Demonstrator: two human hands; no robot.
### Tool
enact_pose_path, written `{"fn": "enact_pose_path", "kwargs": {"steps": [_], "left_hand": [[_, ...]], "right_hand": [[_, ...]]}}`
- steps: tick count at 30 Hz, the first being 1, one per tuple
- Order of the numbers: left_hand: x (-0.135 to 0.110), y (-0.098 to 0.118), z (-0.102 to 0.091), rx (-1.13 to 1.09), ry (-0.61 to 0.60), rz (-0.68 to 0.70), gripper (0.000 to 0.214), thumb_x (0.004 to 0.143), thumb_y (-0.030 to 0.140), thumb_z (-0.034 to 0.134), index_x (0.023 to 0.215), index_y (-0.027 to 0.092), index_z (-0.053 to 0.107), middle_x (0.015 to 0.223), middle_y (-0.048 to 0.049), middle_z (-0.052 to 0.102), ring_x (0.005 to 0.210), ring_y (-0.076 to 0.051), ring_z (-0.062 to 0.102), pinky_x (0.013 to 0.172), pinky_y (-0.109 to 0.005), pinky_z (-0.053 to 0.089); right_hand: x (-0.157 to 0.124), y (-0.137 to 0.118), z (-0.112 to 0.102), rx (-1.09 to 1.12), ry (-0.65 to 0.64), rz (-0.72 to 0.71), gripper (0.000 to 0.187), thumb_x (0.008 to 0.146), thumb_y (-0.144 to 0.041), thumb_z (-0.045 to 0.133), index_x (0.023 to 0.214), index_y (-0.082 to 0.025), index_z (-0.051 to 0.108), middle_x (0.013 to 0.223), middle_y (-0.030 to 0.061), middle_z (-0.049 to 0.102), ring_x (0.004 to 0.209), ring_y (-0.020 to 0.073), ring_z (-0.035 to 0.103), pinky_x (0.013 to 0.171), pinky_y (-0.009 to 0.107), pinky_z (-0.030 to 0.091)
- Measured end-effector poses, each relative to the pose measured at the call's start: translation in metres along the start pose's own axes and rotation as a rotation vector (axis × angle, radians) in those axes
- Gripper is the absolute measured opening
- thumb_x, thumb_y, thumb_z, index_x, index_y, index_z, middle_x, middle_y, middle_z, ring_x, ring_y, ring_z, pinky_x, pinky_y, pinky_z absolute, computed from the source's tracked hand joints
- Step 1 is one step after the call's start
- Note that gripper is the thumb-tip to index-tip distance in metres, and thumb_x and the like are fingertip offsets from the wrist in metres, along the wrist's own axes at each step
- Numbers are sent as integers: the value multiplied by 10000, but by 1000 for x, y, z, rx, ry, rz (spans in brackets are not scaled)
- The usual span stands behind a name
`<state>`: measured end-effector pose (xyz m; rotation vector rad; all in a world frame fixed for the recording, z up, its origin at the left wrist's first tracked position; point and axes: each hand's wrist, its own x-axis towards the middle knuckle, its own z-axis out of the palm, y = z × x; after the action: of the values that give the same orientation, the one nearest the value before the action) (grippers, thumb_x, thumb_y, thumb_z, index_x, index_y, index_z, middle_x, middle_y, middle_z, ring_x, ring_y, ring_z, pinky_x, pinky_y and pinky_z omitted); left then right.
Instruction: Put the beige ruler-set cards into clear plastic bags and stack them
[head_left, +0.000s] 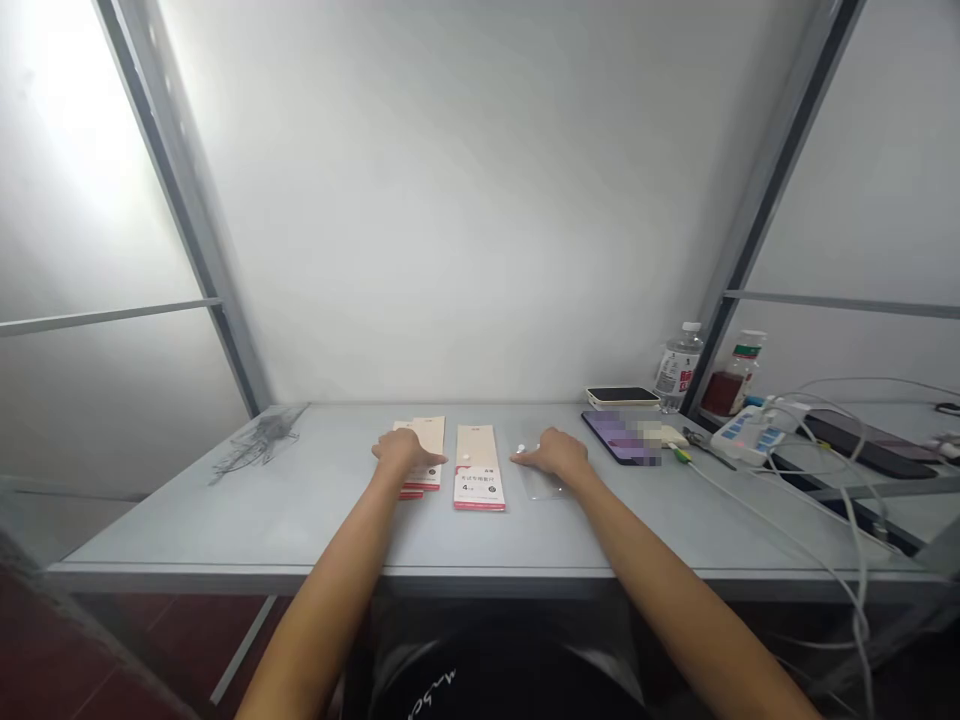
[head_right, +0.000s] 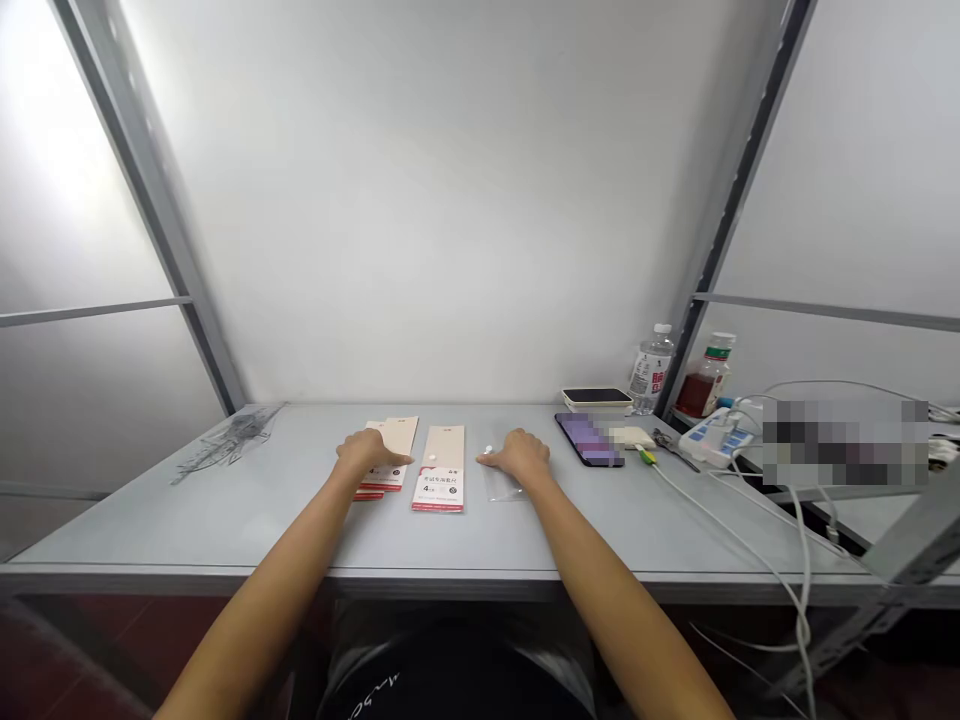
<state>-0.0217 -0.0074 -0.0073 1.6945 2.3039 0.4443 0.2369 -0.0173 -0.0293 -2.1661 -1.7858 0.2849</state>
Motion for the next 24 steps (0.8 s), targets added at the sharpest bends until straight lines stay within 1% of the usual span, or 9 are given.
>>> {"fn": "enact_pose_path", "kwargs": {"steps": [3,6,8,10,13,17,20,22,24], "left_hand": [[3,-2,-1,-30,-12,-20,536,361,546,728,697,172,542,932,-192,626,1004,-396,503,764,-439,375],[3,-3,-2,-77,-11,-29,643,345,487,756,849,164,523,974,-199,616,979,-386,529,750,-424,389],[2,-3,-3,-122,-4,-15,735,372,451,762,980,158,471,977,-188,618,947,-360,558,728,-391,403],[1,-4,-4,-173,1,6,745,431,407,753,1048,150,426,963,-173,625,912,-338,583,702,-359,411],[1,-4,-4,-254,8,24,653,493,333,729,1045,148,432,974,-170,628,903,-329,595,679,-341,418],[2,-4,-5,-428,-9,62,533,521,298,711,986,167,488,896,-129,664,826,-288,627,630,-317,440],[3,-3,-8,-606,-36,123,397,581,334,678,907,151,544,826,-108,678,730,-241,644,591,-295,458],[1,-1,-10,-730,-37,182,364,626,383,649,883,138,569,847,-111,677,729,-222,644,594,-288,471],[-2,3,-13,-851,-43,261,401,668,442,612,924,136,576,901,-110,669,755,-208,640,609,-282,485]], "right_hand": [[2,3,0,72,-7,8,651,464,-603,682,891,-125,568,893,169,632,856,311,590,633,336,397],[4,4,1,167,-17,3,517,492,-540,693,808,-150,569,853,137,640,812,287,600,601,316,393],[6,5,2,242,-7,1,458,534,-514,672,805,-160,566,885,130,636,820,274,596,602,309,393],[7,6,2,319,23,6,462,552,-486,663,869,-168,558,962,131,619,875,272,579,621,307,396],[8,6,2,445,53,8,503,541,-436,674,950,-177,537,977,117,606,871,261,573,616,305,403],[8,2,-2,674,39,-75,426,568,-395,658,914,-176,544,777,48,618,652,184,584,527,269,408],[3,-5,-7,853,-1,-170,323,604,-392,644,817,-171,545,662,20,613,519,141,554,460,245,395],[-1,-10,-9,948,-27,-224,263,623,-380,642,741,-171,535,675,33,632,508,134,561,454,239,402],[-5,-13,-10,1021,-49,-264,233,631,-360,648,700,-171,530,717,47,651,534,139,587,469,238,425]]}}
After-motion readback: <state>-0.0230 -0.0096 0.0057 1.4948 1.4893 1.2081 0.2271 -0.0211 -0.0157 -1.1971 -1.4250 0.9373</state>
